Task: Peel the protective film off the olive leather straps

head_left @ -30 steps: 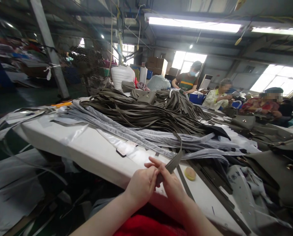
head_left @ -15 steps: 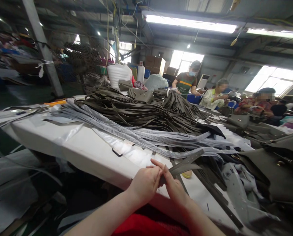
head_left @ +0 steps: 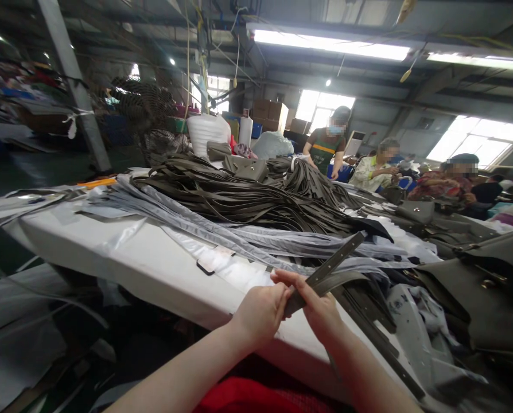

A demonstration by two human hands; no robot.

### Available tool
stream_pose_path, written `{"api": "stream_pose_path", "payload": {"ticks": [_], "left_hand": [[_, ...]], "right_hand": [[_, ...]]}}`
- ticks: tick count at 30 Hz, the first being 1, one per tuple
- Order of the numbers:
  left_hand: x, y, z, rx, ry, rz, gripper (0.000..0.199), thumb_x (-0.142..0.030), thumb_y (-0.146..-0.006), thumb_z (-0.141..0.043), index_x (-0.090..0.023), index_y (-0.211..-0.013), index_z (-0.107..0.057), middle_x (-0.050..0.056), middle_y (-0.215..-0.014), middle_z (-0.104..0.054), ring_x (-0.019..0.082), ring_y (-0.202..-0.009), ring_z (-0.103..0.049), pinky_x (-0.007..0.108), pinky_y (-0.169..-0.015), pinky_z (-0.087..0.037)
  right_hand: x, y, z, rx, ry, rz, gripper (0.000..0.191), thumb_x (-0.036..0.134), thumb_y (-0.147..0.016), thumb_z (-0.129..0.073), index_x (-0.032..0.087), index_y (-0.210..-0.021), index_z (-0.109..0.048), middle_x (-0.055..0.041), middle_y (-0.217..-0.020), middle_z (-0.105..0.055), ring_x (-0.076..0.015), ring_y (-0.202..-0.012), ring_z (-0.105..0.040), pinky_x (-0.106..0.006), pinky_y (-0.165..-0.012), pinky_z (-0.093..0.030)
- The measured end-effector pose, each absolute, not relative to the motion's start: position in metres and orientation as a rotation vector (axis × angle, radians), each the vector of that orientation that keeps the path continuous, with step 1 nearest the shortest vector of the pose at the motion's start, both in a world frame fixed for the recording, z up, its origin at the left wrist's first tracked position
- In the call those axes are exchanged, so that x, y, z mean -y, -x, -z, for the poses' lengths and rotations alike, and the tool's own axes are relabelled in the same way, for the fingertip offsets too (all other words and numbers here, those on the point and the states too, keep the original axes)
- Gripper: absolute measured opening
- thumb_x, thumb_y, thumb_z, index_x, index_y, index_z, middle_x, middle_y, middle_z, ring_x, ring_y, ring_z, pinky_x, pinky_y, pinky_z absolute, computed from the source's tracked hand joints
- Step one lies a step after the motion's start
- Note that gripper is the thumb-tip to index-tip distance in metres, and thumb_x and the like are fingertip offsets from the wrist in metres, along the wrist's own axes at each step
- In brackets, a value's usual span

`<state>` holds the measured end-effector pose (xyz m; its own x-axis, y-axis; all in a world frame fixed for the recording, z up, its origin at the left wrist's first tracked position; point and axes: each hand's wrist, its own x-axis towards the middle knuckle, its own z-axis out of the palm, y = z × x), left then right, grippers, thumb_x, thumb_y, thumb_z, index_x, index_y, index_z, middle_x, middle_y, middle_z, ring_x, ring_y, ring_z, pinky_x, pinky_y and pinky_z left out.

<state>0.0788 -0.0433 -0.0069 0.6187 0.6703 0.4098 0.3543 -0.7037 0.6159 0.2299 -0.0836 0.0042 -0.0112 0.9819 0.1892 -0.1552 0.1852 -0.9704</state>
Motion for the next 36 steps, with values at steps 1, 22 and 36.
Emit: {"api": "stream_pose_path", "payload": {"ticks": [1,22,36], "left_hand": [[0.043,-0.08,0.006,-0.807,-2.364,-0.866,0.044,-0.037,-0.103,-0.021,-0.021,-0.076,-0.052,0.002,-0.064,-0.067,0.016,-0.057,-0.063,0.026,-0.058,-0.045],[0.018,-0.116,-0.072,-0.743,-2.348,-1.052,0.043,-0.039,-0.101,-0.023,-0.022,-0.073,-0.051,0.004,-0.066,-0.069,0.019,-0.059,-0.064,0.029,-0.06,-0.042],[0.03,-0.126,-0.093,-0.662,-2.353,-0.93,0.047,-0.043,-0.101,-0.021,-0.023,-0.067,-0.048,-0.003,-0.048,-0.056,0.015,-0.043,-0.056,0.026,-0.055,-0.041]], "right_hand": [[0.081,-0.237,-0.01,1.137,0.908,-1.141,0.045,0.06,-0.09,-0.059,0.024,-0.113,-0.074,-0.0086,-0.109,-0.073,-0.0215,-0.084,-0.067,-0.035,-0.079,-0.054],[0.056,-0.263,-0.099,1.24,0.801,-1.083,0.058,0.07,-0.085,-0.057,0.018,-0.101,-0.076,-0.0104,-0.102,-0.075,-0.0192,-0.074,-0.068,-0.032,-0.068,-0.053],[0.058,-0.305,-0.146,0.925,0.732,-0.793,0.045,0.06,-0.074,-0.077,0.016,-0.075,-0.07,-0.0039,-0.067,-0.071,-0.0161,-0.062,-0.065,-0.028,-0.065,-0.054]]}}
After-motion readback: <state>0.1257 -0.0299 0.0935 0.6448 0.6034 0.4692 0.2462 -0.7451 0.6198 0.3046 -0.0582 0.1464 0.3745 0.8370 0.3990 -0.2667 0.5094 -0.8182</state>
